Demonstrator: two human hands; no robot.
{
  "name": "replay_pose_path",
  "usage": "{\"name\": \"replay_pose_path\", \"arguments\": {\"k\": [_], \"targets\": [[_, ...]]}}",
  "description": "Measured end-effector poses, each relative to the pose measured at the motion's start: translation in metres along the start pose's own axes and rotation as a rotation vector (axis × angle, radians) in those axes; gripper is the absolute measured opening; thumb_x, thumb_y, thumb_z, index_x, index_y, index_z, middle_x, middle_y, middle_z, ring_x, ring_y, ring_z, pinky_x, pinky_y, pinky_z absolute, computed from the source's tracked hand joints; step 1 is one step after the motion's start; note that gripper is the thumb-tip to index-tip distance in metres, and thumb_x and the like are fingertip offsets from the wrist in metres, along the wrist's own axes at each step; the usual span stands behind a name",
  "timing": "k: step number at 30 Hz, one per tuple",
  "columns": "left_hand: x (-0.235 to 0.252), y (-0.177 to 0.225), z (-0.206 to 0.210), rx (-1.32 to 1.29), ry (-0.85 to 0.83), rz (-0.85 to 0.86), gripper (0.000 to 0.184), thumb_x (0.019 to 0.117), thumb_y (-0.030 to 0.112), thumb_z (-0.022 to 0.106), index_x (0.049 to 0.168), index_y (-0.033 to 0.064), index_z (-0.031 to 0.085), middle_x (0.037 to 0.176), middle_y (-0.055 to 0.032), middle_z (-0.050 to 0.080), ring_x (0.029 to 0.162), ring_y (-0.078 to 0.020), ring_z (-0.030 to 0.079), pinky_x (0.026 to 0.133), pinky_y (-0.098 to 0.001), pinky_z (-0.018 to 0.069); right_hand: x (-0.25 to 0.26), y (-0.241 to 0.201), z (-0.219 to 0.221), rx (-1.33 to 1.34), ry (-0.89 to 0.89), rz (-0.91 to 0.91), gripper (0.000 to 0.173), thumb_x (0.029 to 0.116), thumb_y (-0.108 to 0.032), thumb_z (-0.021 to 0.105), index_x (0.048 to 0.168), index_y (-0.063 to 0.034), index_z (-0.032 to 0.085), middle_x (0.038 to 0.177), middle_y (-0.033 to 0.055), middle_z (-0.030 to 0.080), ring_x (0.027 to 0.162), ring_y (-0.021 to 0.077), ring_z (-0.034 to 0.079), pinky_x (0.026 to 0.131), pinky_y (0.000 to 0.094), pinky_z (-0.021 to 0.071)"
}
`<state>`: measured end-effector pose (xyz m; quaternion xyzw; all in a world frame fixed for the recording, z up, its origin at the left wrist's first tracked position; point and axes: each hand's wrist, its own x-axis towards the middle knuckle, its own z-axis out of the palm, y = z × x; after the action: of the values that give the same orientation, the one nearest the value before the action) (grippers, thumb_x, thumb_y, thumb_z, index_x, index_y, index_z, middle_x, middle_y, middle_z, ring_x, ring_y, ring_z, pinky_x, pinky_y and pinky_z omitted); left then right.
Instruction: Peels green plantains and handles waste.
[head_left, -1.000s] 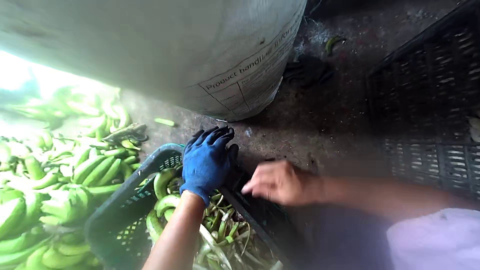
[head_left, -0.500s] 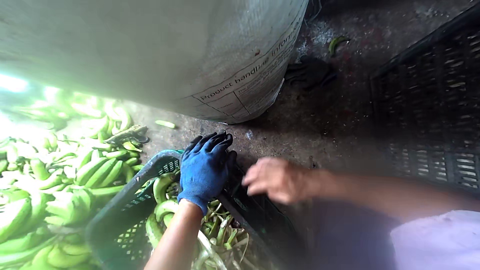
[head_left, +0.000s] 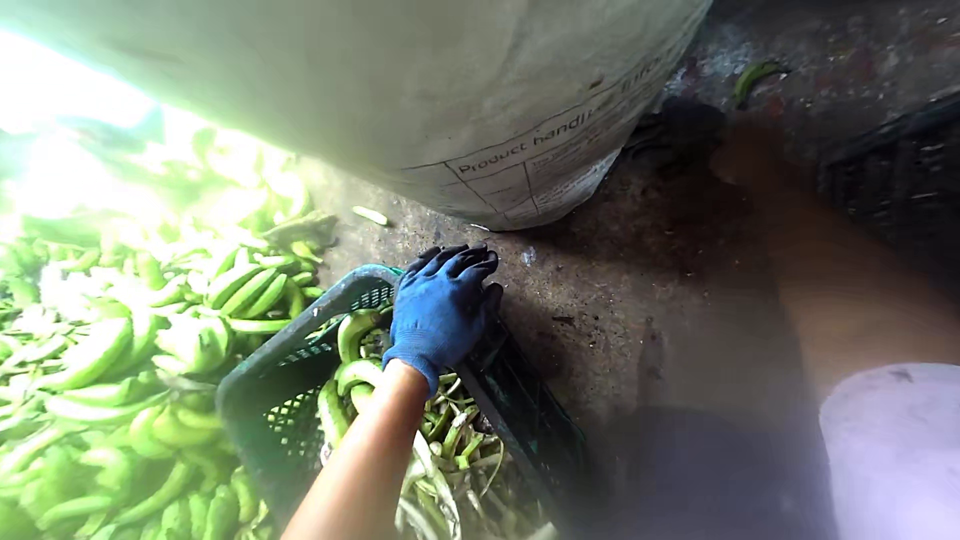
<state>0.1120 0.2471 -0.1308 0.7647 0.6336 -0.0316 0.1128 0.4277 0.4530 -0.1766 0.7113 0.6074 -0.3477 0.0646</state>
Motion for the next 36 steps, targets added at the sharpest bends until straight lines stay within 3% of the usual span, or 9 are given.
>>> {"name": "replay_pose_path", "arguments": {"k": [5, 8, 11, 15, 18, 20, 23, 28, 36], "targets": [[0.000, -0.001, 0.000, 0.008, -0.009, -0.009, 0.040, 0.1001, 0.045, 0.050, 0.129, 0.0259, 0.070, 0.141, 0.0042, 0.062, 0.136, -0.0186, 0.053, 0.117, -0.0471, 0.0353, 0.026, 0.068, -0.040, 0.263, 0.396, -0.358, 0.042, 0.1064, -0.021, 0.040, 0.140, -0.0046, 0.058, 0.142, 0.0232, 0.056, 0.133, 0.0326, 0.054, 0.113, 0.0476, 0.0408], [-0.001, 0.000, -0.001, -0.002, 0.002, -0.010, 0.039, 0.0997, 0.043, 0.051, 0.129, 0.0244, 0.070, 0.140, 0.0030, 0.063, 0.136, -0.0199, 0.053, 0.117, -0.0478, 0.0351, -0.002, 0.096, -0.031, 0.505, 0.540, -0.289, 0.043, 0.1052, -0.027, 0.042, 0.140, -0.0060, 0.057, 0.139, 0.0158, 0.058, 0.121, 0.0177, 0.060, 0.102, 0.0360, 0.0498], [-0.002, -0.001, -0.002, -0.015, 0.025, -0.002, 0.039, 0.0997, 0.042, 0.051, 0.129, 0.0246, 0.070, 0.140, 0.0024, 0.063, 0.135, -0.0212, 0.053, 0.117, -0.0486, 0.0351, -0.030, 0.142, 0.029, 0.707, 0.528, 0.027, 0.044, 0.1060, -0.024, 0.047, 0.146, -0.0050, 0.049, 0.143, 0.0190, 0.054, 0.119, 0.0254, 0.062, 0.098, 0.0443, 0.0542], [-0.004, -0.002, 0.000, -0.050, 0.062, 0.018, 0.040, 0.0991, 0.041, 0.051, 0.129, 0.0227, 0.069, 0.139, 0.0005, 0.063, 0.135, -0.0231, 0.054, 0.116, -0.0500, 0.0354, -0.050, 0.212, 0.132, 0.621, 0.192, 0.404, 0.045, 0.1039, -0.012, 0.054, 0.145, 0.0044, 0.045, 0.142, 0.0306, 0.050, 0.124, 0.0391, 0.055, 0.100, 0.0540, 0.0478], [-0.003, -0.002, 0.000, -0.046, 0.073, 0.013, 0.040, 0.0998, 0.042, 0.051, 0.130, 0.0228, 0.070, 0.139, 0.0004, 0.064, 0.135, -0.0229, 0.054, 0.116, -0.0495, 0.0358, -0.062, 0.187, 0.127, 0.259, 0.211, 0.387, 0.044, 0.1036, -0.014, 0.054, 0.143, 0.0059, 0.051, 0.148, 0.0339, 0.046, 0.140, 0.0472, 0.043, 0.114, 0.0610, 0.0338], [-0.003, -0.002, -0.001, -0.032, 0.060, 0.012, 0.040, 0.0996, 0.043, 0.051, 0.130, 0.0235, 0.069, 0.140, 0.0010, 0.063, 0.136, -0.0222, 0.054, 0.117, -0.0487, 0.0358, -0.051, 0.171, 0.113, 0.131, 0.358, 0.244, 0.043, 0.1027, -0.017, 0.054, 0.141, 0.0007, 0.055, 0.155, 0.0324, 0.037, 0.142, 0.0523, 0.037, 0.113, 0.0680, 0.0317], [-0.002, -0.001, -0.001, -0.022, 0.044, 0.003, 0.040, 0.0995, 0.043, 0.050, 0.130, 0.0244, 0.069, 0.141, 0.0019, 0.063, 0.136, -0.0217, 0.053, 0.116, -0.0489, 0.0356, 0.000, 0.143, 0.094, -0.055, 0.438, 0.052, 0.040, 0.0996, -0.022, 0.056, 0.133, -0.0009, 0.061, 0.148, 0.0303, 0.046, 0.138, 0.0528, 0.042, 0.108, 0.0726, 0.0319], [-0.004, -0.003, -0.001, -0.041, 0.062, 0.016, 0.042, 0.0996, 0.044, 0.050, 0.129, 0.0231, 0.070, 0.139, 0.0003, 0.064, 0.135, -0.0225, 0.055, 0.116, -0.0486, 0.0360, -0.012, 0.002, 0.045, -0.193, -0.025, -0.054, 0.055, 0.0977, 0.009, 0.052, 0.152, 0.0014, 0.043, 0.162, 0.0291, 0.028, 0.150, 0.0512, 0.021, 0.119, 0.0666, 0.0143], [-0.005, -0.004, 0.001, -0.062, 0.071, 0.010, 0.041, 0.1009, 0.044, 0.047, 0.129, 0.0257, 0.070, 0.140, 0.0033, 0.064, 0.137, -0.0193, 0.053, 0.118, -0.0461, 0.0350, -0.003, -0.011, 0.052, -0.237, 0.000, 0.021, 0.056, 0.0930, 0.004, 0.065, 0.144, 0.0122, 0.045, 0.158, 0.0347, 0.030, 0.150, 0.0499, 0.021, 0.120, 0.0642, 0.0153]]}}
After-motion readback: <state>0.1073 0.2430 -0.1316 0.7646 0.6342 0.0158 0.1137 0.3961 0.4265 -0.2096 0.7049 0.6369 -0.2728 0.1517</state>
